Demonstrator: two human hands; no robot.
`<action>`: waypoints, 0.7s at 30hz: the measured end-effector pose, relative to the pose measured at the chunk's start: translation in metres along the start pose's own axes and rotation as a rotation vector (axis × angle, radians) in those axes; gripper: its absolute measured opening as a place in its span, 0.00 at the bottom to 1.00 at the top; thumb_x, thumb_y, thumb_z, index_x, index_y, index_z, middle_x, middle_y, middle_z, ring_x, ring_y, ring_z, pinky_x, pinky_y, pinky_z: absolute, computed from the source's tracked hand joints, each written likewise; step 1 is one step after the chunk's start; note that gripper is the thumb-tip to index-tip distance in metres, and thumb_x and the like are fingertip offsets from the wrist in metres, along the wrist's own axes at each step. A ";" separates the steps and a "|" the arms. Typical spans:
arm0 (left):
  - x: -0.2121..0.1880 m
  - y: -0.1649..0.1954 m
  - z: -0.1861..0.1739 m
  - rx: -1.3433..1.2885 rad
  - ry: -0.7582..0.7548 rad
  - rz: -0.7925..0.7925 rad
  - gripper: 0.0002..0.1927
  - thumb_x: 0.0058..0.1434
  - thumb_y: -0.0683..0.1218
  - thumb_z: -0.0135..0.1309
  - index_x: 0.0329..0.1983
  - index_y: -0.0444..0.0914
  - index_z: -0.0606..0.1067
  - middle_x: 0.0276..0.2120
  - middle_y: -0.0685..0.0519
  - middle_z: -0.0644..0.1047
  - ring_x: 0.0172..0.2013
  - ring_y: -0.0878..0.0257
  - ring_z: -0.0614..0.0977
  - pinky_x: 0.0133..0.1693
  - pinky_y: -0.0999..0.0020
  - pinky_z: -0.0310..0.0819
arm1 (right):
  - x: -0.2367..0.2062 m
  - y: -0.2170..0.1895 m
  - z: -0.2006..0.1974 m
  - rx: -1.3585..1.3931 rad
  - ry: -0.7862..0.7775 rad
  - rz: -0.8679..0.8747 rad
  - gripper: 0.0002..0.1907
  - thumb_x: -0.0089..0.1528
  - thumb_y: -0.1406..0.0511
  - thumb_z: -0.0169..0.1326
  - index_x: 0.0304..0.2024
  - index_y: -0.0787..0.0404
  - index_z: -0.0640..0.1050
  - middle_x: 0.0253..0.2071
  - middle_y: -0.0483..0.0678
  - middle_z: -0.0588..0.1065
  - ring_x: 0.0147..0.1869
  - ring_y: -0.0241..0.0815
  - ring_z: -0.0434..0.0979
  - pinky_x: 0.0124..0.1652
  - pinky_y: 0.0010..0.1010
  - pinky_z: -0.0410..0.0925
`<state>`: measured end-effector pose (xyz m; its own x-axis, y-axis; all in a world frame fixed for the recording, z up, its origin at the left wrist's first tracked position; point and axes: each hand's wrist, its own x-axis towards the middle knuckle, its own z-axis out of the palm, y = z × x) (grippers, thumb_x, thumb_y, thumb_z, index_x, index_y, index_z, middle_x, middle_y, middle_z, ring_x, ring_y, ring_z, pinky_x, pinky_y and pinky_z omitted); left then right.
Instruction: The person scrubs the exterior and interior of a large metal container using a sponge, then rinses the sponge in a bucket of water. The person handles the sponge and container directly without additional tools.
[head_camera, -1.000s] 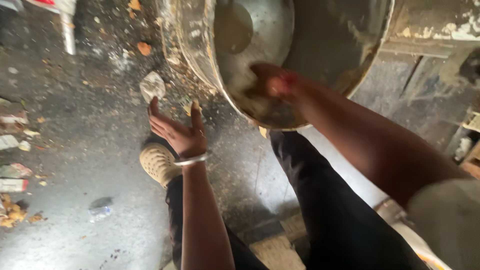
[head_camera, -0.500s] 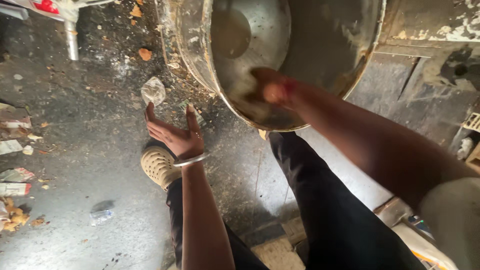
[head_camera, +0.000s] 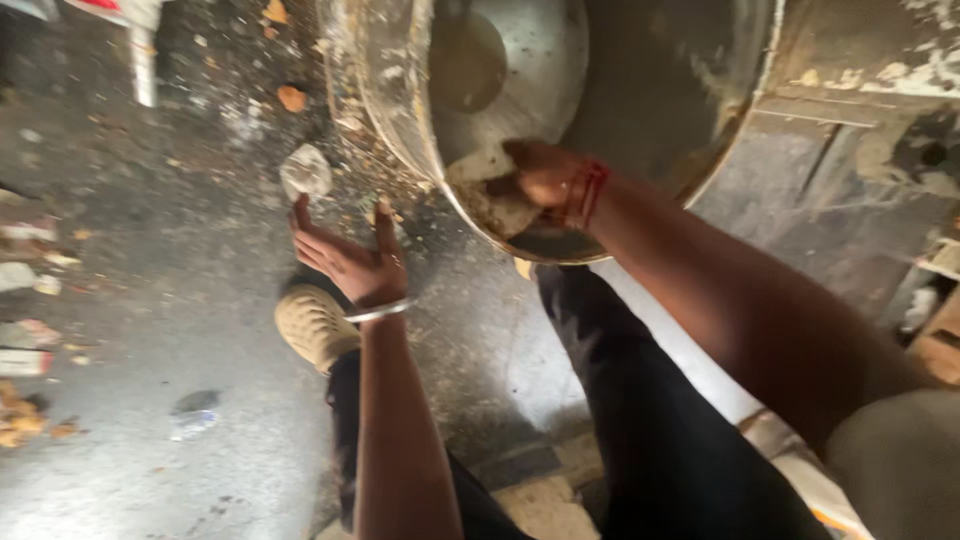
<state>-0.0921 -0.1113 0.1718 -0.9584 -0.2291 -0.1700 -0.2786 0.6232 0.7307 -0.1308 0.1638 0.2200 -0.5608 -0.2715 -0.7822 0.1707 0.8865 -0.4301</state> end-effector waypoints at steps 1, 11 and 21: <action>-0.001 0.000 0.001 -0.022 -0.009 -0.023 0.44 0.69 0.61 0.61 0.74 0.31 0.55 0.68 0.37 0.63 0.69 0.39 0.63 0.69 0.41 0.54 | -0.014 0.010 -0.006 -0.027 -0.018 -0.001 0.28 0.62 0.64 0.59 0.63 0.67 0.68 0.46 0.59 0.79 0.47 0.56 0.83 0.43 0.44 0.76; -0.014 -0.015 -0.007 -0.006 0.013 -0.075 0.46 0.67 0.63 0.61 0.73 0.31 0.56 0.67 0.38 0.65 0.68 0.40 0.64 0.69 0.42 0.54 | -0.146 -0.049 -0.079 0.066 0.391 0.182 0.33 0.60 0.63 0.62 0.63 0.68 0.67 0.47 0.58 0.79 0.49 0.55 0.82 0.44 0.43 0.74; -0.006 -0.007 -0.008 0.027 0.091 -0.009 0.45 0.66 0.62 0.63 0.72 0.31 0.57 0.68 0.36 0.64 0.70 0.39 0.63 0.69 0.42 0.55 | -0.044 -0.060 -0.021 0.596 0.708 0.058 0.28 0.63 0.61 0.63 0.61 0.64 0.70 0.57 0.57 0.74 0.61 0.55 0.77 0.57 0.47 0.71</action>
<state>-0.0838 -0.1200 0.1729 -0.9468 -0.3010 -0.1142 -0.2894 0.6403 0.7115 -0.1337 0.1303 0.2900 -0.8689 0.2333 -0.4367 0.4924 0.4987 -0.7133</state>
